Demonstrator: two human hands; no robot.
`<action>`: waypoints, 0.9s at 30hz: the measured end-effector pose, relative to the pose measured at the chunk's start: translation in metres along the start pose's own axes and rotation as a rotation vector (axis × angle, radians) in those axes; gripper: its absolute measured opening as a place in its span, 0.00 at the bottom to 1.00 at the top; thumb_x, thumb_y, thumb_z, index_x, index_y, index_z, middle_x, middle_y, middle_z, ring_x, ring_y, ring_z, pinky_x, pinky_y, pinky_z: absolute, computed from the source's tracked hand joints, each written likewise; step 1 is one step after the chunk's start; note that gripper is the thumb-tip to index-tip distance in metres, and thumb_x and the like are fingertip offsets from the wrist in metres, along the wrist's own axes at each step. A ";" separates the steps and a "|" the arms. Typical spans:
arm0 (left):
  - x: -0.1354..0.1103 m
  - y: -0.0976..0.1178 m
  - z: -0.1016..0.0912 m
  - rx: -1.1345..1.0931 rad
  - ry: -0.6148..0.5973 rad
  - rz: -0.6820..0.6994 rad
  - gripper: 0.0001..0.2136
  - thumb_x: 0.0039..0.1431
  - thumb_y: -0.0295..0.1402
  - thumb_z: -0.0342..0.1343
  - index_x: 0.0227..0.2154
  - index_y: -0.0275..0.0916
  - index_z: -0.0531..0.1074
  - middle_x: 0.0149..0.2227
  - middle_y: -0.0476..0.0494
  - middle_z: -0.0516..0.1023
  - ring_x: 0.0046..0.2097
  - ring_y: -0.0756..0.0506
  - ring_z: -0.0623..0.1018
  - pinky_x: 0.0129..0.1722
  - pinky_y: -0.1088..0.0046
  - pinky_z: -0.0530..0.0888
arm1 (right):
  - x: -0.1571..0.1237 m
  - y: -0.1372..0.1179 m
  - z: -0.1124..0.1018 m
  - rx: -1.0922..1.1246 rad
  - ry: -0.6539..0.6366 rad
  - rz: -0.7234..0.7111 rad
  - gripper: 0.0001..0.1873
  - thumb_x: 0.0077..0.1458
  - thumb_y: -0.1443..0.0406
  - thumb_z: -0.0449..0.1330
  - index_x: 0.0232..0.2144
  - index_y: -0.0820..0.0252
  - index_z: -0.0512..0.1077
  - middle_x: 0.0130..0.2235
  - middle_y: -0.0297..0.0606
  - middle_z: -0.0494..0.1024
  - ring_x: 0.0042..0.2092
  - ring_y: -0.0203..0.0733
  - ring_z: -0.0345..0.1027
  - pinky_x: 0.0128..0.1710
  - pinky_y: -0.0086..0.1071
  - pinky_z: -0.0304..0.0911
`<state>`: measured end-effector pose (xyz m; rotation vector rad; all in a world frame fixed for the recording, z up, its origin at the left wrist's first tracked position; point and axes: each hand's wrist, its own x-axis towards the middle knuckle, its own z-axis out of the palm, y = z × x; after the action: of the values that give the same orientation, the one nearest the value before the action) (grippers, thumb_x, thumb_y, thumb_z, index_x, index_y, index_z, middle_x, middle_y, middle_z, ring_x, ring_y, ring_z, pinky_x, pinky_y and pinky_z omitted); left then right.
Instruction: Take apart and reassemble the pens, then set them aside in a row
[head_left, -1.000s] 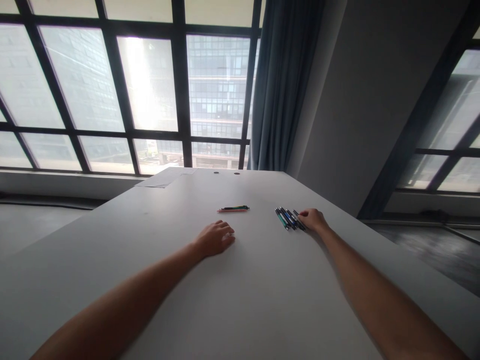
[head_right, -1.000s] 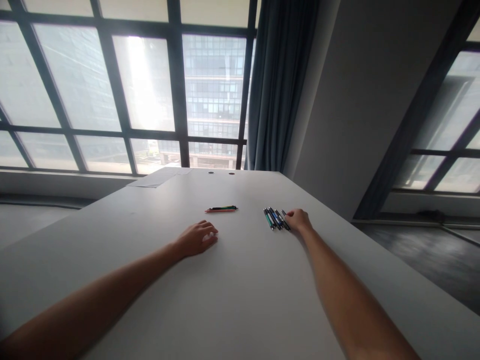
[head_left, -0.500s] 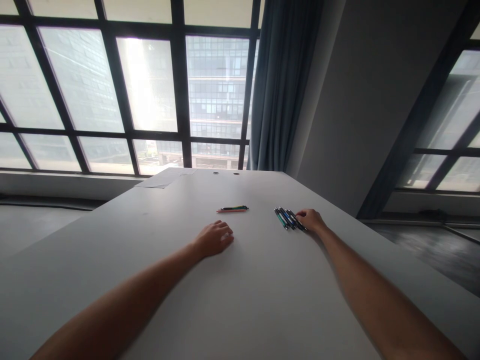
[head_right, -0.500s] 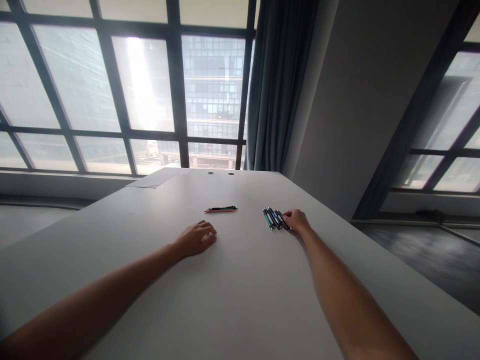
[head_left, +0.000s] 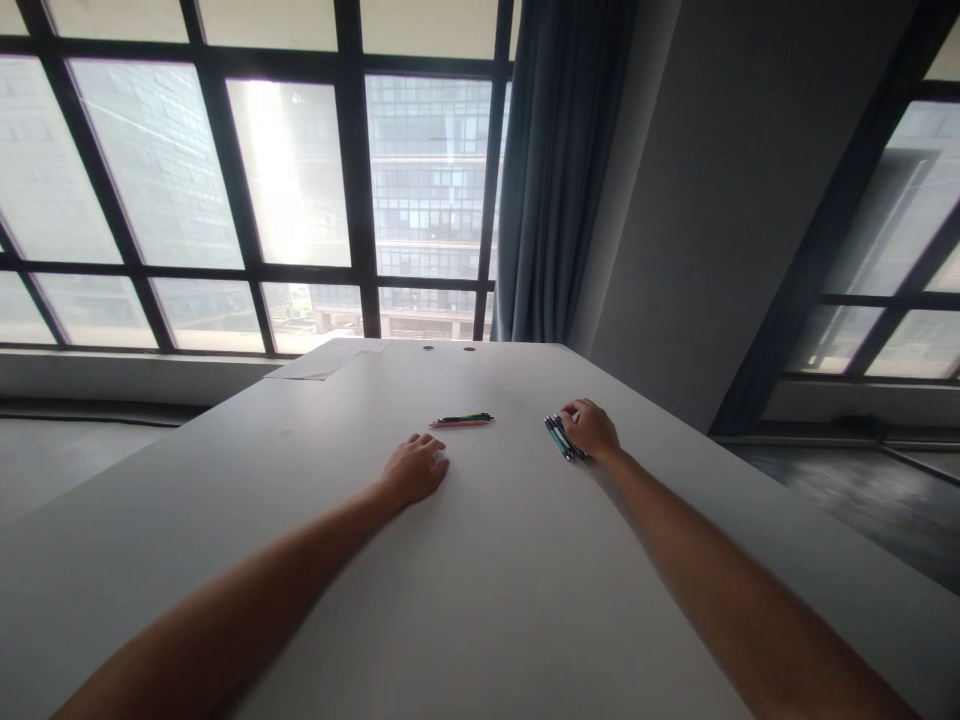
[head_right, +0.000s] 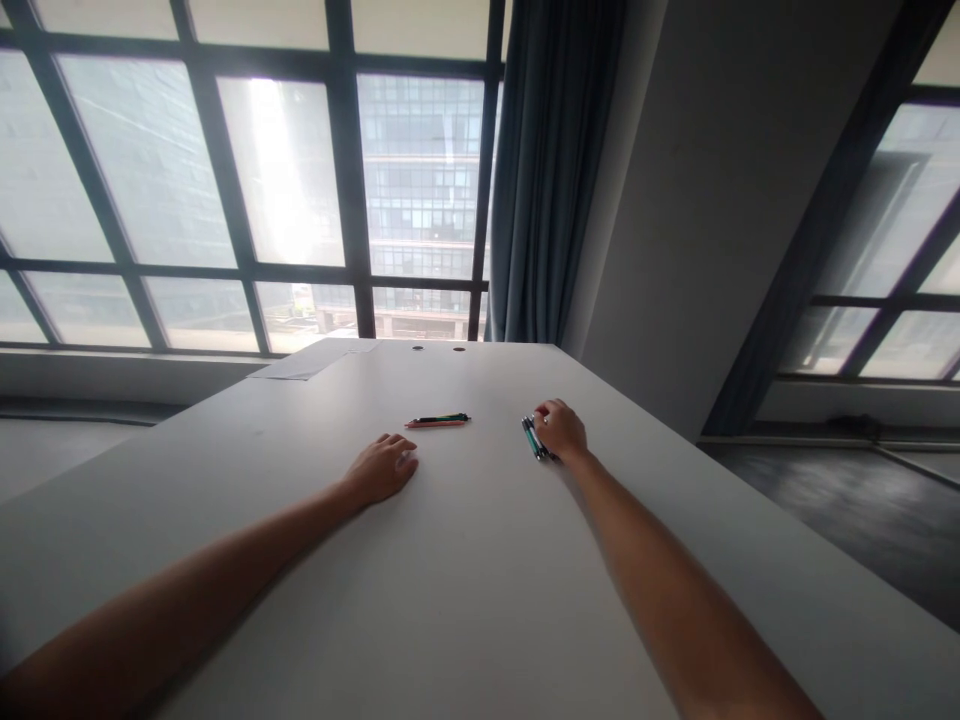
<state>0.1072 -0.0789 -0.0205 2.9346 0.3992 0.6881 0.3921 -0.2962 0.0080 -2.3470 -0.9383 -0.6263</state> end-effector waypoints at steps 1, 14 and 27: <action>0.003 -0.002 -0.001 0.004 -0.011 0.001 0.15 0.62 0.38 0.48 0.46 0.38 0.72 0.48 0.38 0.76 0.51 0.39 0.72 0.49 0.61 0.72 | -0.003 -0.013 0.002 0.024 -0.023 -0.048 0.10 0.55 0.65 0.54 0.34 0.60 0.75 0.41 0.40 0.77 0.40 0.40 0.69 0.39 0.29 0.60; 0.062 -0.022 0.004 0.225 -0.103 -0.186 0.13 0.63 0.32 0.45 0.45 0.37 0.71 0.47 0.36 0.74 0.50 0.39 0.71 0.44 0.64 0.72 | -0.057 -0.100 0.024 0.040 -0.285 -0.468 0.08 0.57 0.65 0.54 0.33 0.60 0.74 0.39 0.42 0.76 0.40 0.42 0.70 0.38 0.31 0.62; 0.043 -0.026 -0.003 0.174 -0.136 -0.204 0.07 0.59 0.27 0.49 0.37 0.37 0.72 0.43 0.38 0.74 0.45 0.43 0.74 0.41 0.71 0.71 | -0.057 -0.104 0.021 0.030 -0.306 -0.394 0.17 0.60 0.62 0.53 0.49 0.61 0.70 0.49 0.45 0.73 0.49 0.43 0.68 0.45 0.30 0.61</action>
<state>0.1375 -0.0425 -0.0040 3.0172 0.7665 0.4463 0.2842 -0.2459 -0.0100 -2.2856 -1.5597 -0.3963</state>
